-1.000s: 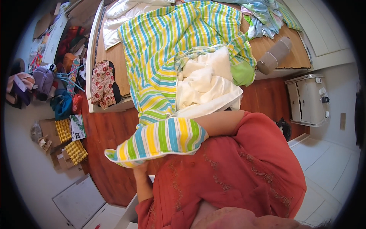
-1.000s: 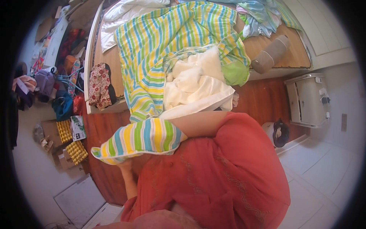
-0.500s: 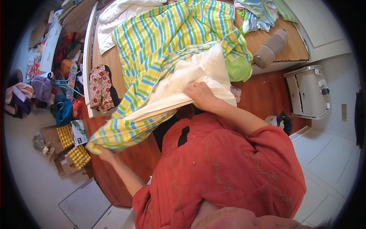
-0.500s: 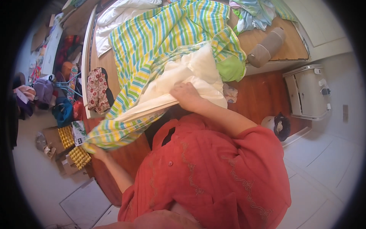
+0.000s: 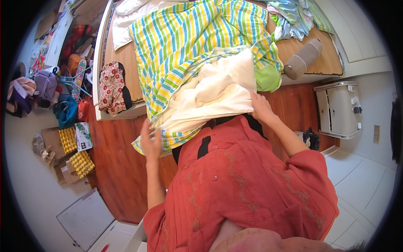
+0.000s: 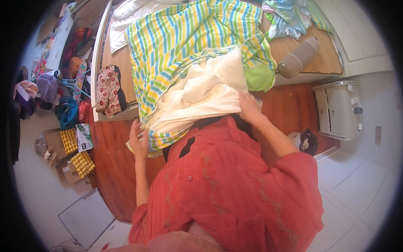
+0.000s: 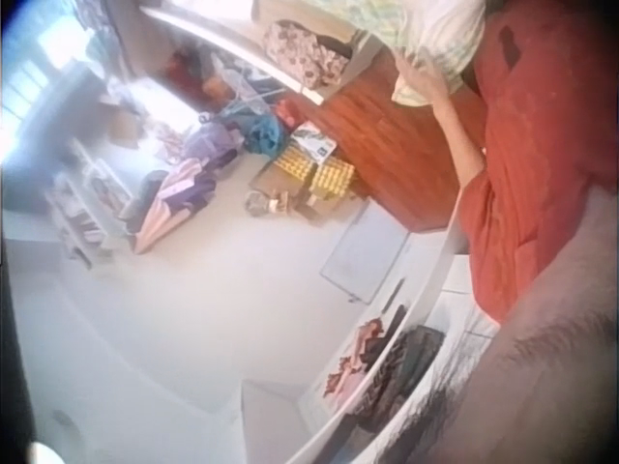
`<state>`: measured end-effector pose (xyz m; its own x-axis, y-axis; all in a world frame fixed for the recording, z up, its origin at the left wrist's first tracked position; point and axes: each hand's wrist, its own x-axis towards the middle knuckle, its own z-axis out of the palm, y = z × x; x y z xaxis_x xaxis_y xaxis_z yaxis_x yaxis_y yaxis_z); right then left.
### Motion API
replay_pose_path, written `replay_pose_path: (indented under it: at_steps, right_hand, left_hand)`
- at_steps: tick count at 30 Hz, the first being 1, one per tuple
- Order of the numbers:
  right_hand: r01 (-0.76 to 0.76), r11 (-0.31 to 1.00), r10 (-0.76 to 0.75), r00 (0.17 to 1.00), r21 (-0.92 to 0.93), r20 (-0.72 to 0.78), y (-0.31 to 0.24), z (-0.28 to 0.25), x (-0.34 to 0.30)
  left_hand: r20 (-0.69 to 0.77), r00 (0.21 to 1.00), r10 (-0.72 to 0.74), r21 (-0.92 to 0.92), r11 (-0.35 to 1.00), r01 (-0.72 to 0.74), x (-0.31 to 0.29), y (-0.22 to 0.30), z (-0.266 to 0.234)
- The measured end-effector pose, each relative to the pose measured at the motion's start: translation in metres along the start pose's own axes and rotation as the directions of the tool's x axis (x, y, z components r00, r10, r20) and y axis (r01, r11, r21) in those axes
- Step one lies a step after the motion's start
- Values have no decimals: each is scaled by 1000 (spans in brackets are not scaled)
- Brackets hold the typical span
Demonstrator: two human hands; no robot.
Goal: The person folds a green and yellow striped garment and a white garment on a wooden surface.
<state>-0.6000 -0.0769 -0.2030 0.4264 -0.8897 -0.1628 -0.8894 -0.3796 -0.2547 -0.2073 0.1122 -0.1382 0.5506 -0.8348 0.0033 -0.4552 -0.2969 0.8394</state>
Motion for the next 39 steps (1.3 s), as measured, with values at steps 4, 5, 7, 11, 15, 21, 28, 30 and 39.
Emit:
replay_pose_path:
  at_steps: [4, 5, 7, 11, 15, 21, 28, 30, 39]
  right_hand:
    - [-94, 990, 88, 995, 109, 57, 29, 16, -25]
    - [-287, 912, 238, 952, 293, 192, 45, 34, -24]
    - [-307, 773, 295, 949, 555, 114, 89, 100, -27]
    - [-68, 287, 450, 890, 955, -72, 32, 13, 20]
    - [483, 679, 29, 735, 553, -677, -19, -116, 59]
    - [859, 502, -584, 419, 96, -695, -142, -185, 90]
    - [701, 463, -794, 600, 543, -97, -174, -69, 83]
    - [744, 427, -800, 575, 514, -168, -168, -47, 86]
    - [-77, 529, 322, 939, 845, -117, -40, -46, 137]
  left_hand:
    - [315, 787, 531, 195, 775, -601, -1, 67, 68]
    - [313, 780, 541, 187, 771, -609, 2, 76, 81]
    - [485, 603, 633, 260, 553, -791, 7, 89, 101]
    - [667, 730, 148, 478, 666, -573, 35, 66, 114]
    - [124, 893, 432, 185, 874, -449, 50, 48, 90]
    - [-77, 990, 119, 182, 978, -103, 74, 7, 43]
    - [40, 828, 560, 371, 761, -532, 37, 86, 41]
    - [134, 758, 639, 347, 686, -639, 42, 92, 51]
    - [400, 817, 415, 197, 832, -519, 61, 62, 116]
